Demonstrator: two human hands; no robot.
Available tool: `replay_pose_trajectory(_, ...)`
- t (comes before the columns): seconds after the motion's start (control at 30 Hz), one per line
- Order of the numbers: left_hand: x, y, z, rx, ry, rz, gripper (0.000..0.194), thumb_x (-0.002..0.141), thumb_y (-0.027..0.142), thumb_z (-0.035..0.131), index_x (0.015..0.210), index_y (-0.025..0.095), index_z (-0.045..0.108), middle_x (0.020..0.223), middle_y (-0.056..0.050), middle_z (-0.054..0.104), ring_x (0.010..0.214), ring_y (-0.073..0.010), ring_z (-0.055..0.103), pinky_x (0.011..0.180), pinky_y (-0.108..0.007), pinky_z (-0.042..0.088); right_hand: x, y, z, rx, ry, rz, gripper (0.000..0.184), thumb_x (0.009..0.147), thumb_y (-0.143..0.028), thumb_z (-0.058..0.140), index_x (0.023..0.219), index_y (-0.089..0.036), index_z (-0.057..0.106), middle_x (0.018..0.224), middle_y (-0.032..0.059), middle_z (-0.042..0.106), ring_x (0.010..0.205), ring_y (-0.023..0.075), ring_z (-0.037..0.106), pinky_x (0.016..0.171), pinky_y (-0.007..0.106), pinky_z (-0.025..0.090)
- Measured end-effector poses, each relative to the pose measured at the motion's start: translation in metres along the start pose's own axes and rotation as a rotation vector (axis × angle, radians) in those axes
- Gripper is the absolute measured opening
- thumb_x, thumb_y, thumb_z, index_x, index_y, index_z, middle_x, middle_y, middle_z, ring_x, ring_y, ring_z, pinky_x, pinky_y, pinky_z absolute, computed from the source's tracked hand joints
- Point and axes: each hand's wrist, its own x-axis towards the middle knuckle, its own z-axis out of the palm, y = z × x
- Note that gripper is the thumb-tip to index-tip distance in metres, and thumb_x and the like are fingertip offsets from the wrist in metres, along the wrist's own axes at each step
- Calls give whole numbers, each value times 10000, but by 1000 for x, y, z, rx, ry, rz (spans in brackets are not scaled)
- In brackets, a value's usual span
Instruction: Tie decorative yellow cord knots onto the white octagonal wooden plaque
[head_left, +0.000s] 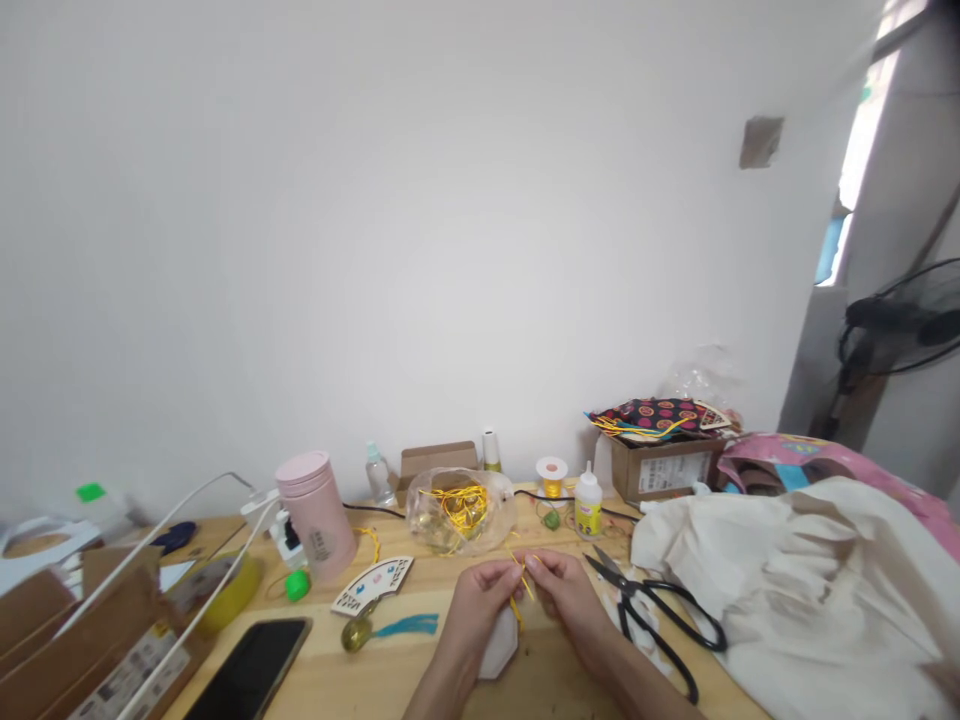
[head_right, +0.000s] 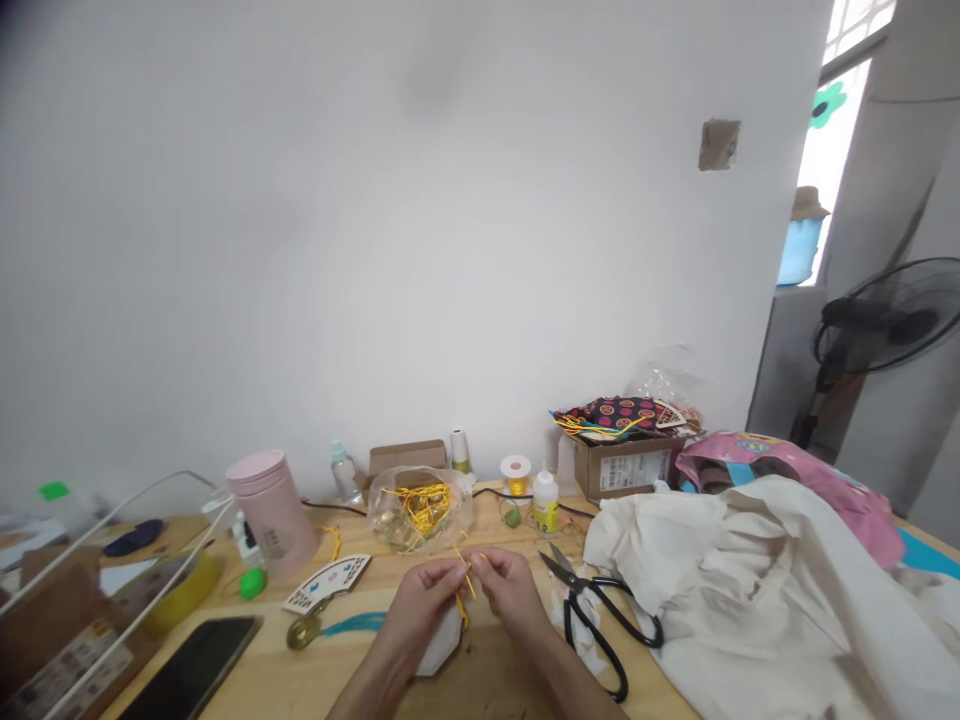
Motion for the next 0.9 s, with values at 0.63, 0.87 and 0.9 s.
replay_pose_trajectory(0.63,-2,-3,4,171,-78,-81,298,594,373,602,479,100,566,400,22,469,378,-73,375,418,-195,254,-1,-11,-5,-119,-79,-215,316,657,-384,531,447,-151,569,427,-30,502,463,95,436,499,203,344)
replay_pose_trajectory(0.87,-1,-3,3,60,12,2,228,615,323,602,552,105,596,464,22,491,426,-63,366,446,-179,268,-1,-10,-4,-9,69,-118,311,646,-415,531,550,-128,604,538,-7,570,524,120,490,521,226,381)
replay_pose_trajectory(0.9,0,-4,3,56,20,19,223,613,318,605,549,104,598,466,21,493,432,-64,369,449,-179,272,-1,-9,-4,-6,87,-127,295,653,-405,528,612,-127,618,588,3,588,565,132,509,550,237,393)
